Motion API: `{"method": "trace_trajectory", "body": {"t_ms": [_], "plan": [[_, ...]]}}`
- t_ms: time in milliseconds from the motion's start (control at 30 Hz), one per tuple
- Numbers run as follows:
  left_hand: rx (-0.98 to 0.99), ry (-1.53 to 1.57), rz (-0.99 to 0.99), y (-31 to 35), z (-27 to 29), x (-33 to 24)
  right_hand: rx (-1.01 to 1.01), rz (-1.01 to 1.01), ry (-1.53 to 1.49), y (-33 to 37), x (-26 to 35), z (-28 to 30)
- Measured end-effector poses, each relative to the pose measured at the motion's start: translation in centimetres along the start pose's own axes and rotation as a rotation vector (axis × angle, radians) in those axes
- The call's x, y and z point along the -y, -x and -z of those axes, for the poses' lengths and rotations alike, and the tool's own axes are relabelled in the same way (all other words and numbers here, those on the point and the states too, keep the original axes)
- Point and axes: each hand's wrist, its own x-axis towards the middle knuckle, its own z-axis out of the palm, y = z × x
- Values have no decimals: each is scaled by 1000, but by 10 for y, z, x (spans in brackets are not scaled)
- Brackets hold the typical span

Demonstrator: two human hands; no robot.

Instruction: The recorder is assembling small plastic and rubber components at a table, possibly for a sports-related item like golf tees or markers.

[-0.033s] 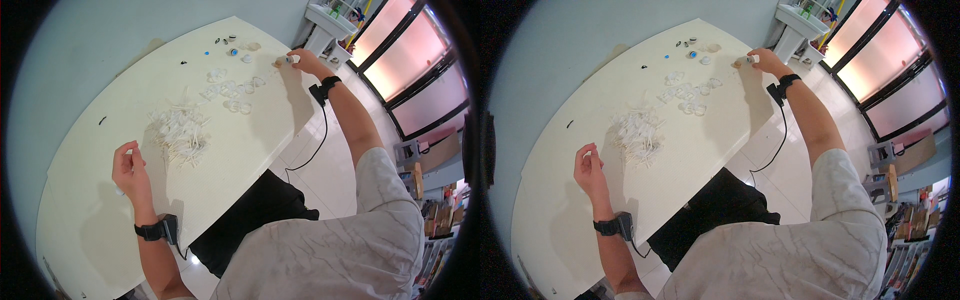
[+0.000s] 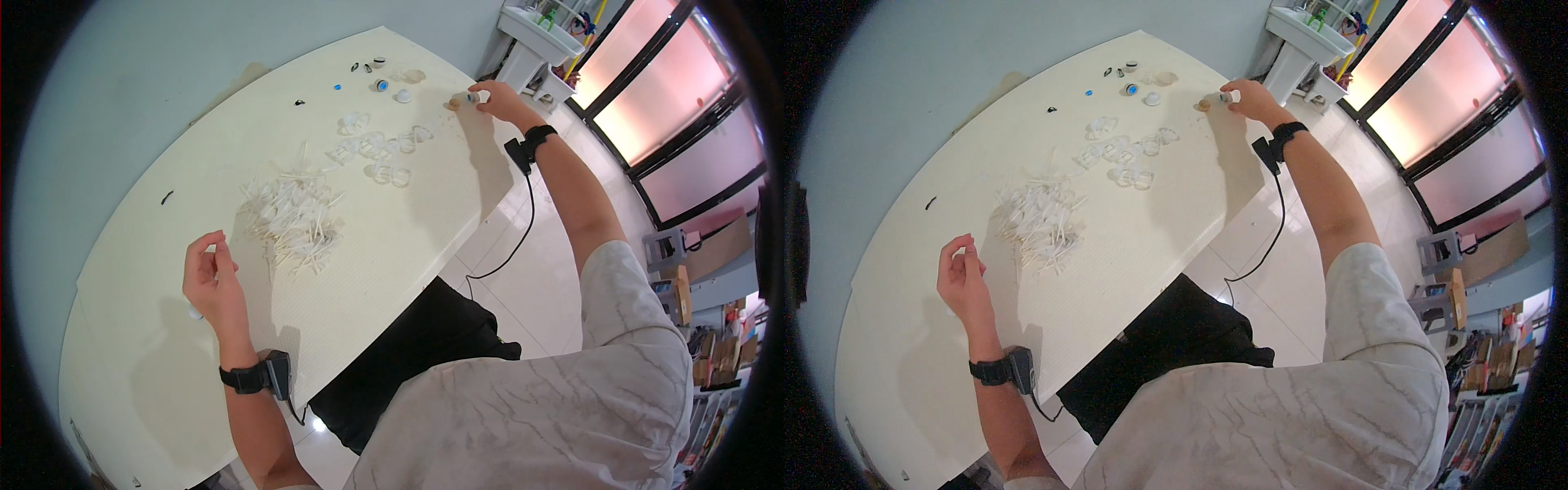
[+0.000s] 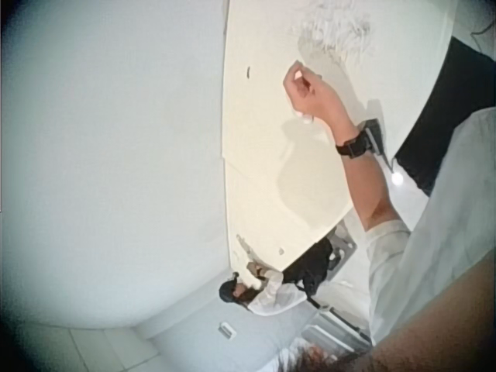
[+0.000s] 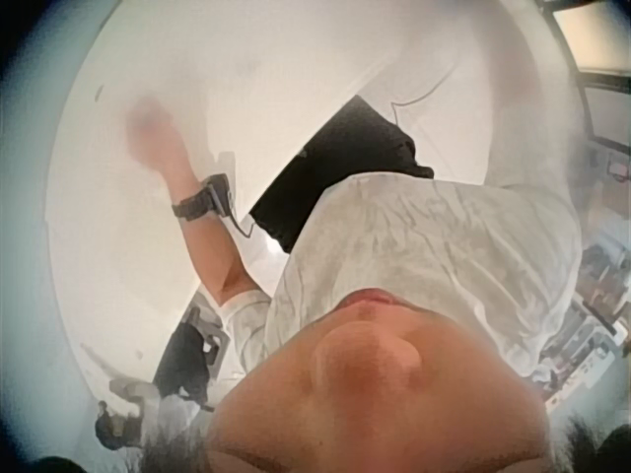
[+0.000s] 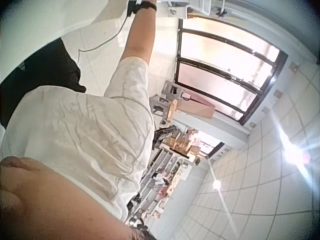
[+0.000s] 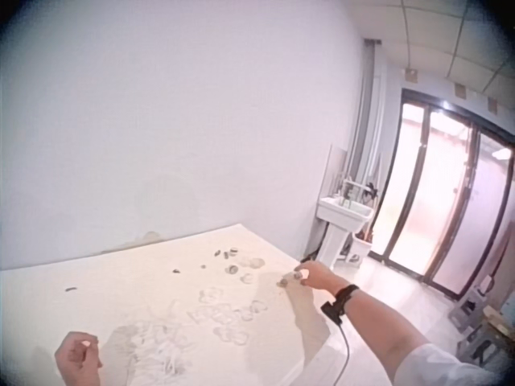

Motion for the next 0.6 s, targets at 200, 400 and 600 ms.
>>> {"method": "trace_trajectory", "body": {"t_ms": [200, 400, 600], "plan": [[11, -11, 8, 0, -1, -2, 0, -221, -65, -4, -7, -10], [11, -78, -18, 0, -1, -2, -202, -115, -206, 1, -12, -13], [-4, -56, 31, 2, -2, -5, 65, -428, -721, 11, -7, -5]]}}
